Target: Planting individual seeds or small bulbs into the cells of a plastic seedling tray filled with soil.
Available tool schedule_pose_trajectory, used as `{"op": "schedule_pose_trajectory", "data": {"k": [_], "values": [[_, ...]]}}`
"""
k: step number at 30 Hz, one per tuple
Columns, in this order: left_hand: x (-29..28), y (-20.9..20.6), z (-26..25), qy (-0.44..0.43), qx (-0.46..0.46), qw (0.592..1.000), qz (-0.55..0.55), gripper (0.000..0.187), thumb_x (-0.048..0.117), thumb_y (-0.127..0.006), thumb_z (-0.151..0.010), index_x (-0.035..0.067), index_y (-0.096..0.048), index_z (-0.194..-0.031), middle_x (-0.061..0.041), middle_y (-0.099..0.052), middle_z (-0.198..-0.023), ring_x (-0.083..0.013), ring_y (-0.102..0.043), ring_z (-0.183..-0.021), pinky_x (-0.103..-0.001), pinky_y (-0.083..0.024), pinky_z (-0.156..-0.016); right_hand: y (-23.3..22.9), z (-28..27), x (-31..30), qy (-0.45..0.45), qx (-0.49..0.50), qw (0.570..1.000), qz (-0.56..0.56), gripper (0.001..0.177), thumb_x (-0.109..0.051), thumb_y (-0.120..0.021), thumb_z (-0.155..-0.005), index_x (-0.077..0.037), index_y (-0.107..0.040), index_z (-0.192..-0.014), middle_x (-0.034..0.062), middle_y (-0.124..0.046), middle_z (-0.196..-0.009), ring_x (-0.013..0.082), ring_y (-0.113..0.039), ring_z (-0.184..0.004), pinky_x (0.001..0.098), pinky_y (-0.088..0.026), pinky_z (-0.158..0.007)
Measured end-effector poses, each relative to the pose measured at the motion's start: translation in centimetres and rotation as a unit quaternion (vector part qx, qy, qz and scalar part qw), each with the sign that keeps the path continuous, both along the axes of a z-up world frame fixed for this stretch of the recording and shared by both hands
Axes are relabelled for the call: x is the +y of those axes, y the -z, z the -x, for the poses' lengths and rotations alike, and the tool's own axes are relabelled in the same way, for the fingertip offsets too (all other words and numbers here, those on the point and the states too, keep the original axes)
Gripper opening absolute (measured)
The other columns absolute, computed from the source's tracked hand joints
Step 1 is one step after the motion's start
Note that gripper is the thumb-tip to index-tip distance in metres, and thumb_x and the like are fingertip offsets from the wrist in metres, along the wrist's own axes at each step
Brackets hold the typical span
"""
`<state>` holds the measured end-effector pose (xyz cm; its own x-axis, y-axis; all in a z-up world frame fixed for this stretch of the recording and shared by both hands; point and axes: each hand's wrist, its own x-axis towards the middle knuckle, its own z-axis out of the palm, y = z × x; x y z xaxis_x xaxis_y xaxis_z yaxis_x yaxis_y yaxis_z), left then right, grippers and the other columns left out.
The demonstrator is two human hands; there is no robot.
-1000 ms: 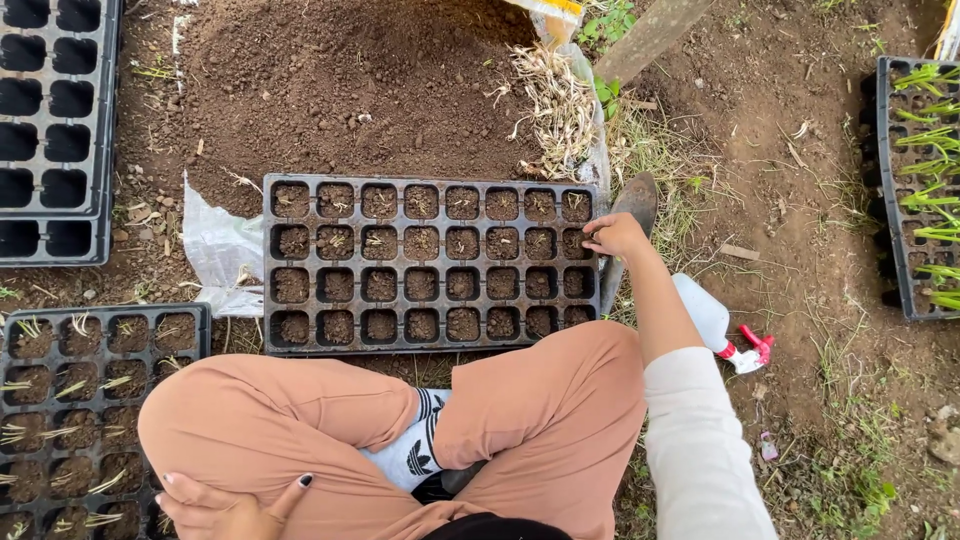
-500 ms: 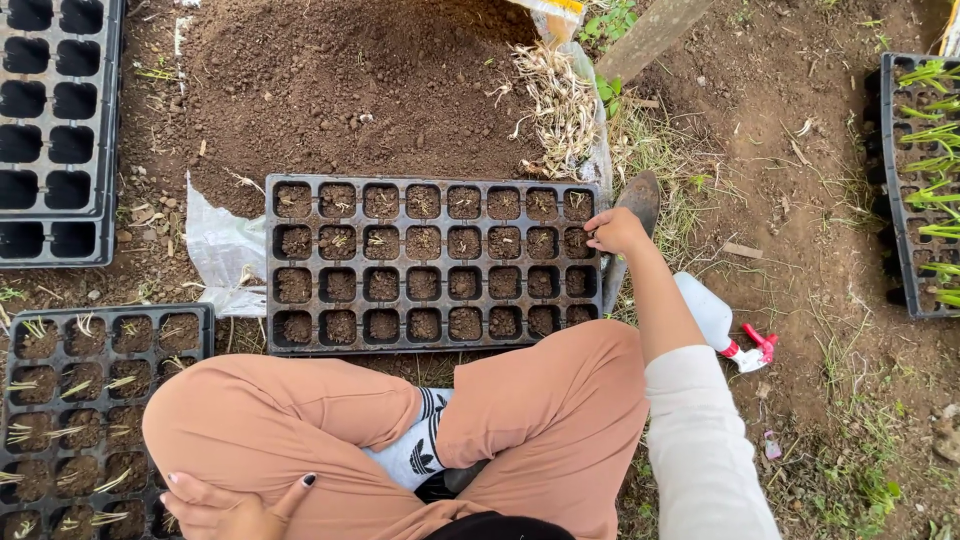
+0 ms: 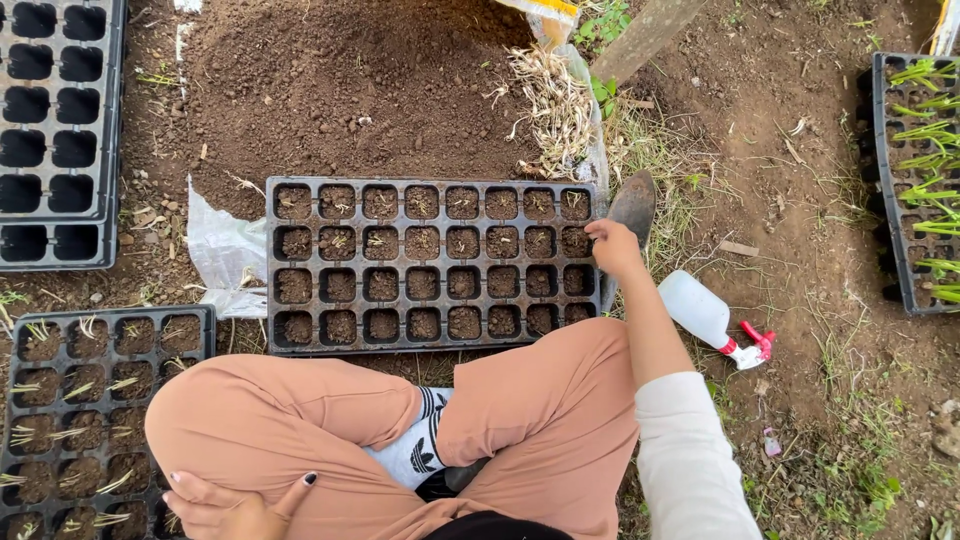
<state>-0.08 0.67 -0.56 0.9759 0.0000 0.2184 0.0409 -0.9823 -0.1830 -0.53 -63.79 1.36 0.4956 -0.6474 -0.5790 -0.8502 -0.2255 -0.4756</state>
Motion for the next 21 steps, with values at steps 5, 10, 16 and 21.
{"op": "schedule_pose_trajectory", "data": {"k": [5, 10, 16, 21], "values": [[0.1, 0.0, 0.0, -0.009, 0.009, 1.0, 0.001, 0.165, 0.095, -0.044, -0.037, -0.008, -0.019, -0.163, -0.035, -0.039, -0.154, -0.051, -0.058, -0.127, -0.054, -0.054, -0.101, 4.7, 0.5, -0.8, -0.133, -0.029, 0.987, 0.082, 0.047, 0.01, -0.041, -0.098, -0.008, -0.07, -0.13, 0.0148, -0.055, -0.148, 0.0384, -0.054, -0.133, 0.0553, -0.044, -0.114], [0.1, 0.3, 0.0, -0.005, 0.012, 1.0, 0.014, 0.164, 0.094, -0.043, -0.037, -0.008, -0.017, -0.163, -0.037, -0.038, -0.154, -0.0524, -0.054, -0.131, -0.056, -0.052, -0.101, 5.7, 0.8, -1.3, -0.15, -0.03, 0.984, 0.087, 0.046, 0.008, -0.037, -0.098, -0.008, -0.076, -0.117, 0.0141, -0.068, -0.131, 0.0334, -0.063, -0.121, 0.0523, -0.048, -0.113], [0.0, 0.1, -0.1, -0.018, 0.023, 0.999, 0.03, 0.163, 0.093, -0.047, -0.038, -0.006, -0.015, -0.164, -0.035, -0.036, -0.155, -0.0539, -0.058, -0.124, -0.057, -0.052, -0.101, 6.4, 1.1, -1.3, -0.134, -0.051, 0.987, 0.072, 0.043, 0.006, -0.042, -0.1, -0.007, -0.067, -0.132, 0.0167, -0.059, -0.141, 0.0367, -0.059, -0.127, 0.053, -0.049, -0.111], [0.0, 0.4, 0.0, -0.021, 0.0, 1.0, -0.008, 0.165, 0.097, -0.041, -0.037, -0.005, -0.017, -0.164, -0.033, -0.042, -0.153, -0.0499, -0.064, -0.112, -0.055, -0.056, -0.094, 4.6, 1.0, -0.3, -0.141, -0.063, 0.986, 0.066, 0.039, -0.001, -0.058, -0.098, -0.015, -0.066, -0.134, 0.0123, -0.064, -0.121, 0.026, -0.063, -0.099, 0.0467, -0.054, -0.093]]}}
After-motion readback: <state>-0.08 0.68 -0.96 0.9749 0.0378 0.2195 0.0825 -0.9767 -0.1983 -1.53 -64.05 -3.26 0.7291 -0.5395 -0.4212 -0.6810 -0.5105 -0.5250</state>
